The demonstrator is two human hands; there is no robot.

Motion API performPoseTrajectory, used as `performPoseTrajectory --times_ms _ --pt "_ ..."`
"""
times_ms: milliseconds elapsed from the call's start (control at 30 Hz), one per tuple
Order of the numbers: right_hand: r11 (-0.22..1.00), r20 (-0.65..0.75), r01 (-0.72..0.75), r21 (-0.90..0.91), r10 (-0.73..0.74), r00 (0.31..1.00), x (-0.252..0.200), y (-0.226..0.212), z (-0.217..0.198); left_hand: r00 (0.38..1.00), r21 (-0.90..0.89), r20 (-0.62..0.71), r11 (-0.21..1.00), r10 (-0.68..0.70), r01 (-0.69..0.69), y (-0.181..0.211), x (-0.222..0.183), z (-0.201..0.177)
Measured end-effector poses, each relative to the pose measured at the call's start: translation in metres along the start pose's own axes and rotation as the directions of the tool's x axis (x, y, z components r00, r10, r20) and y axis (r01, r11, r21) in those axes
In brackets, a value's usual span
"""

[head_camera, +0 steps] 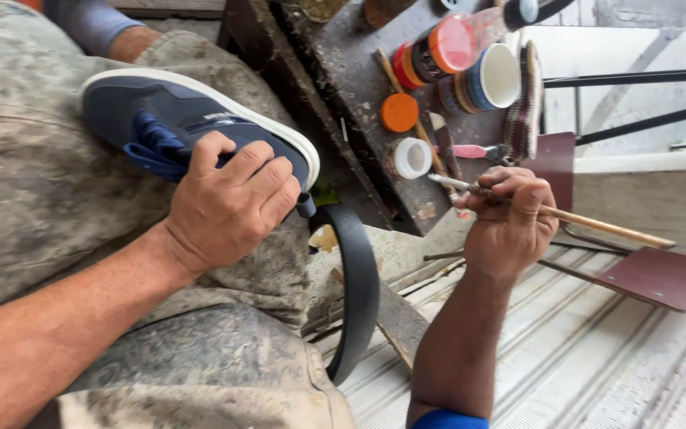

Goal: Applying adhesive to shoe soles and uppers with a brush and pressing them together to repair the bond.

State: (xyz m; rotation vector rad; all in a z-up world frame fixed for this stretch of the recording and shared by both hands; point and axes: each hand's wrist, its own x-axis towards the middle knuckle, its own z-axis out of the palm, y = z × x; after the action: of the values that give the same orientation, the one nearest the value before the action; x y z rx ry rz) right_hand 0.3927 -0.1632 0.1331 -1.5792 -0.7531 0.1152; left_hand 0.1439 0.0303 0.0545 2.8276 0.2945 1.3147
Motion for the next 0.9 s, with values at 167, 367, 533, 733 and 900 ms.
performPoseTrajectory --times_ms 167,367,533,733,900 --pt "0.977 0.041 0.11 -0.184 -0.104 0.994 0.018 0.006 -0.003 0.996 0.099 0.05 0.992 0.08 -0.084 -0.003 0.015 0.016" --pt "0.922 0.246 0.132 -0.365 -0.041 0.968 0.02 0.043 -0.001 0.979 0.177 0.184 0.977 0.085 -0.118 0.001 0.011 0.028" --pt "0.893 0.209 0.093 -0.441 0.002 0.978 0.018 0.056 0.008 0.974 0.164 0.22 0.983 0.045 -0.083 0.013 0.027 0.016" --pt "0.942 0.081 -0.028 -0.333 0.058 0.995 0.019 0.061 0.005 0.967 0.176 0.252 0.981 0.031 -0.078 0.014 0.017 0.022" --pt "0.954 -0.217 -0.299 0.016 0.295 0.93 0.02 0.079 -0.009 0.977 0.178 0.202 0.979 0.065 -0.102 0.011 0.01 0.023"
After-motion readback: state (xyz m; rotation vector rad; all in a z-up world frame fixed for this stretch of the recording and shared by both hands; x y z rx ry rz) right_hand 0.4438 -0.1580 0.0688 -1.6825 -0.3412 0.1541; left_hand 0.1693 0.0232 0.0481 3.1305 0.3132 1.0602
